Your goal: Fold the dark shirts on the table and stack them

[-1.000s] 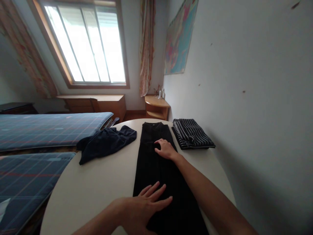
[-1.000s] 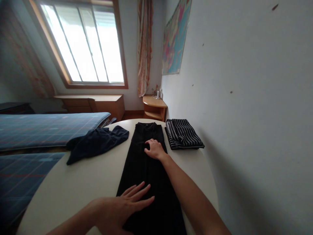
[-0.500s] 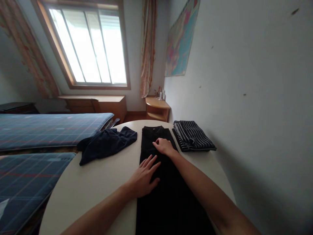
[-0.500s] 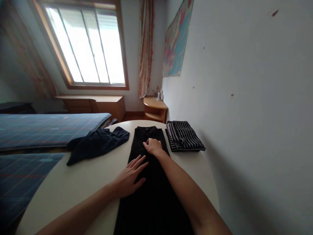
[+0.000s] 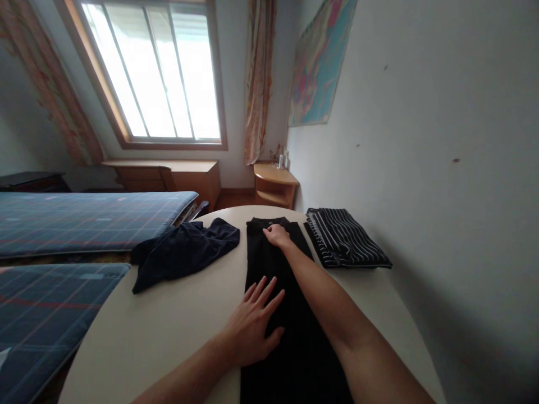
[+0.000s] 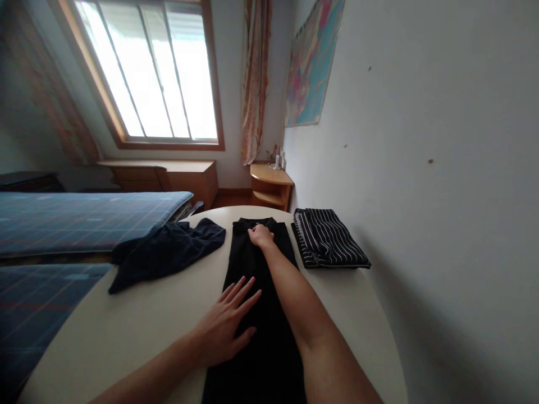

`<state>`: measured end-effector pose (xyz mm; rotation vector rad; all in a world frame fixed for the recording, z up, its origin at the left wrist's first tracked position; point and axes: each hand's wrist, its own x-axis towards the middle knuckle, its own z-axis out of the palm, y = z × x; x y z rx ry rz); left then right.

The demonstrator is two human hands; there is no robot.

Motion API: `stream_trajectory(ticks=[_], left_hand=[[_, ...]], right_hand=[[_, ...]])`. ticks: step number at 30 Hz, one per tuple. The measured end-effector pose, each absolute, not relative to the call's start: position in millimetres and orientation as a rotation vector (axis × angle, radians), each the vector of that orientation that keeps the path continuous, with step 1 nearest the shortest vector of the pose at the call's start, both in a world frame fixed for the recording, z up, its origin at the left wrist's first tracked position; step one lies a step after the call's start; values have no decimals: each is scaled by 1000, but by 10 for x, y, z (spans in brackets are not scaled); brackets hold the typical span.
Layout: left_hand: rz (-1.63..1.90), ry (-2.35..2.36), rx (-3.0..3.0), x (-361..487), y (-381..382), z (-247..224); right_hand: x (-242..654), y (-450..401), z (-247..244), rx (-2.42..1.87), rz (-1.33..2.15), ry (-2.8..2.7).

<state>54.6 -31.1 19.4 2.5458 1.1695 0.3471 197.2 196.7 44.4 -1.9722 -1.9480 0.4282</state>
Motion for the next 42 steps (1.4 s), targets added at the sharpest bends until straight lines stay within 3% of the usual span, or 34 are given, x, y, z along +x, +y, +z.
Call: stream_trajectory(ticks=[8, 24, 34, 42], left_hand=[[291, 1132, 2508, 544, -314, 259], [284, 1094, 2469, 549, -300, 276], [297, 1117, 2503, 534, -293, 235], [337, 1145, 2557, 534, -290, 221]], right_hand=[[1715, 2169, 552, -1713, 131, -2144], [1340, 2448, 428, -1865, 357, -2208], [1760, 2149, 486, -1667, 215, -2221], [2331, 1224, 588, -1526, 159, -2431]])
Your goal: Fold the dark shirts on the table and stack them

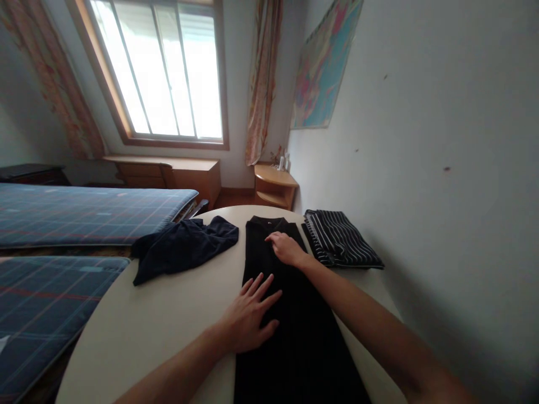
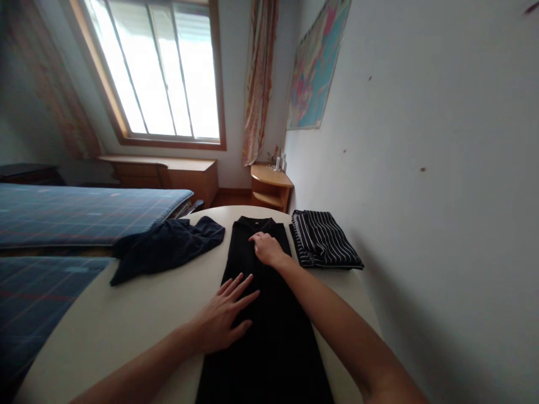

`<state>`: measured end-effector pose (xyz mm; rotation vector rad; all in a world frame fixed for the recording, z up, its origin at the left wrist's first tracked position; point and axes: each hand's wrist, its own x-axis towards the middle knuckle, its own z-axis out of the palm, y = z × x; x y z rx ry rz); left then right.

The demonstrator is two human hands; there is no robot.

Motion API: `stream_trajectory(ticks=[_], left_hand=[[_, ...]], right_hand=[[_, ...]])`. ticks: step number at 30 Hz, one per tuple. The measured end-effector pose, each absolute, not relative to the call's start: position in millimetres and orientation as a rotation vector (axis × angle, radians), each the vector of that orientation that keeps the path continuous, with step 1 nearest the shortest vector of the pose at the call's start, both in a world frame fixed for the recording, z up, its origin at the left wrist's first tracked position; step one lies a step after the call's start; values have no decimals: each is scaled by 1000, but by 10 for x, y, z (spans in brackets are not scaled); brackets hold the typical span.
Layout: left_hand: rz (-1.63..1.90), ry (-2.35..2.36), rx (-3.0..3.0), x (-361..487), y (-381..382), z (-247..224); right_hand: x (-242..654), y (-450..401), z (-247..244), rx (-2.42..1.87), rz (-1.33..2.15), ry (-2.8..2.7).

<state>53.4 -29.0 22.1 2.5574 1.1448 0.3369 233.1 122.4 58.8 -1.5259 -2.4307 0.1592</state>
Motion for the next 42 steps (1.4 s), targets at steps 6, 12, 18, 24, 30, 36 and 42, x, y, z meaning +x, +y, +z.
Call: stream_trajectory(ticks=[6, 12, 18, 24, 30, 36, 42], left_hand=[[311, 1182, 2607, 518, -255, 192], [321, 1182, 2667, 447, -74, 141], [303, 1196, 2718, 366, 292, 142], [301, 1206, 2781, 322, 722, 158], [240, 1363, 2904, 455, 887, 152], [244, 1428, 2801, 530, 473, 118], [136, 1431, 2640, 511, -117, 156]], right_hand=[[2554, 382, 263, -1623, 113, -2395], [2589, 119, 26, -1714, 233, -2377], [2454, 501, 78, -1775, 287, -2367], [2370, 907, 68, -1809, 269, -2326], [2383, 1080, 73, -1800, 281, -2265], [2401, 981, 87, -1754, 223, -2153], [2394, 649, 162, -1781, 334, -2320]])
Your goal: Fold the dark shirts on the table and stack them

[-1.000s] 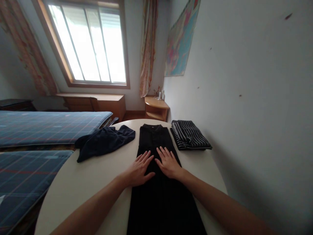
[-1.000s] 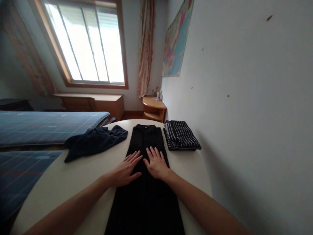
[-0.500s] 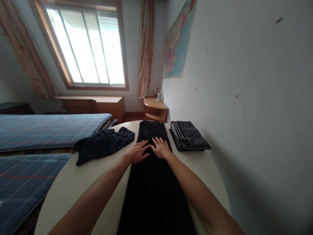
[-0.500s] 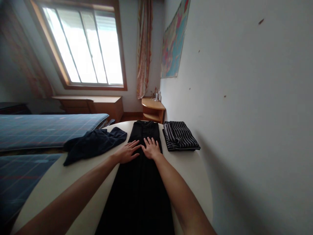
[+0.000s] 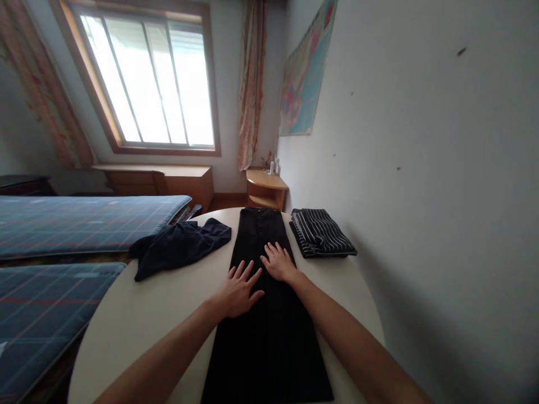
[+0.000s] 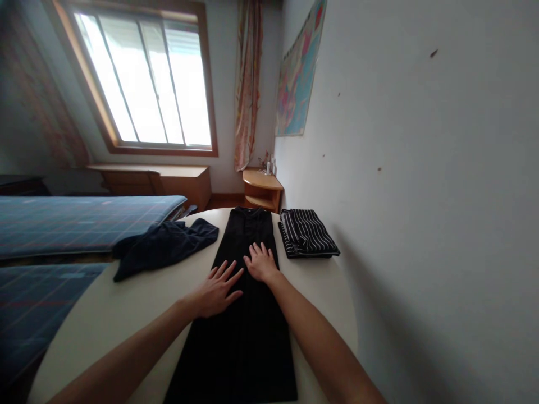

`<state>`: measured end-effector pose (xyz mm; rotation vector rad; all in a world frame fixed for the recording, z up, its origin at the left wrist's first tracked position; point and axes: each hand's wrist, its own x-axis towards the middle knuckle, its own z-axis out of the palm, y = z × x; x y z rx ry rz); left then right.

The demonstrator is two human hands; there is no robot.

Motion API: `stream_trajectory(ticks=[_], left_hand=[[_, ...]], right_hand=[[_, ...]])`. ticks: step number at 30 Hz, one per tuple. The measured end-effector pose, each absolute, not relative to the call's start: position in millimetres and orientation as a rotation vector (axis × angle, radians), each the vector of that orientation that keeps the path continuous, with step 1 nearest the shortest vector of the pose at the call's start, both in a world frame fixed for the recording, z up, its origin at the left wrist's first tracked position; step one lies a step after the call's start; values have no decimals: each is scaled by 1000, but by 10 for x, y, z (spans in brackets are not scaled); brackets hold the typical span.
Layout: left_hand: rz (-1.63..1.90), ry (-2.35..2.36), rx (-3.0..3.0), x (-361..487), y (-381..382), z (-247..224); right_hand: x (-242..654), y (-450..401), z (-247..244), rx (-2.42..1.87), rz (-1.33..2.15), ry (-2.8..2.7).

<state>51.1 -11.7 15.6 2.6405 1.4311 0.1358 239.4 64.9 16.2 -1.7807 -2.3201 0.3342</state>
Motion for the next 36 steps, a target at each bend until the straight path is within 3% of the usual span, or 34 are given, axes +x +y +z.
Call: stream_trajectory(ticks=[7, 23, 36], left_hand=[[252, 1489, 2611, 500, -407, 116], [521, 893, 2654, 330, -451, 239], [544, 835, 2623, 362, -491, 319]], right_hand=[[2402, 186, 199, -1678, 487, -2427], [2748, -117, 328, -1041, 530, -2421], [2750, -228, 454, -971, 673, -2512]])
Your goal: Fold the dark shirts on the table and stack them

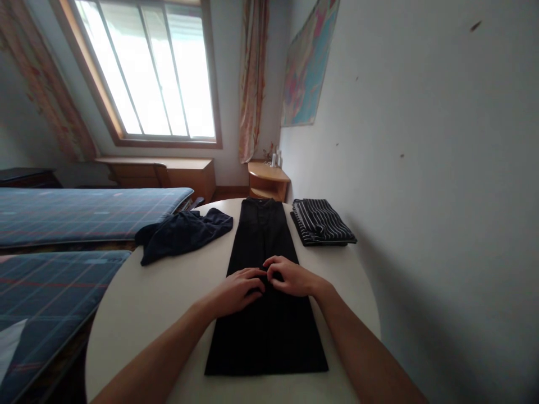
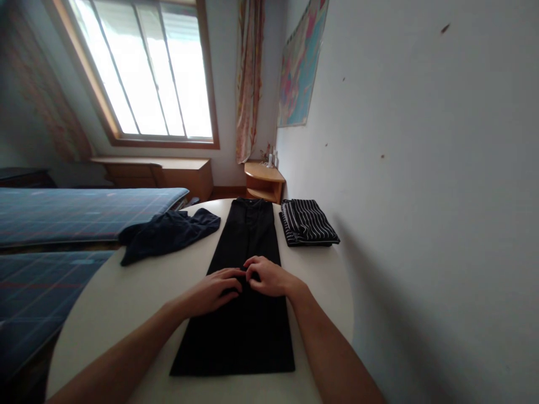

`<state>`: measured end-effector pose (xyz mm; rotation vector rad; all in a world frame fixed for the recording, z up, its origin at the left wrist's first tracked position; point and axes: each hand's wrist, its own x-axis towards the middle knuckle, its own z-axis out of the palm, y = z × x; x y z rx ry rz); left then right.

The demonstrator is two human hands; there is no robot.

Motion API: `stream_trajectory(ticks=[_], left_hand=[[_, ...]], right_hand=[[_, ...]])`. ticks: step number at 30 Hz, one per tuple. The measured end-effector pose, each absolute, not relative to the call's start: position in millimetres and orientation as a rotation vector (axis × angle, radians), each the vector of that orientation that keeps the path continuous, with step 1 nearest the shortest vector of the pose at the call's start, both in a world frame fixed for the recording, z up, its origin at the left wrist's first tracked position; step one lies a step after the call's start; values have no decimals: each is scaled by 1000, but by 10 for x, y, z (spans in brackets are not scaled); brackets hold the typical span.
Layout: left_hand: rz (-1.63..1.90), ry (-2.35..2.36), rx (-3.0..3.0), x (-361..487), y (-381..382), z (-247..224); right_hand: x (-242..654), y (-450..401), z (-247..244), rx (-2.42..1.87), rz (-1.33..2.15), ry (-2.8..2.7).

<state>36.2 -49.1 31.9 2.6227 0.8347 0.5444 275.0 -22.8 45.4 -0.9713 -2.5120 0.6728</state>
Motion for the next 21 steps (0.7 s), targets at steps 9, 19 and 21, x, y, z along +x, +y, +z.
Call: stream_trajectory(ticks=[9, 19, 21], left_hand=[[348, 1175, 2642, 324, -467, 139], [273, 1211, 2688, 353, -332, 136], [309, 1222, 2682, 364, -300, 132]], right_hand=[[2715, -208, 297, -1404, 561, -2441], [2632, -31, 186, -1561, 509, -2503], [2625, 6, 185, -1558, 495, -2485]])
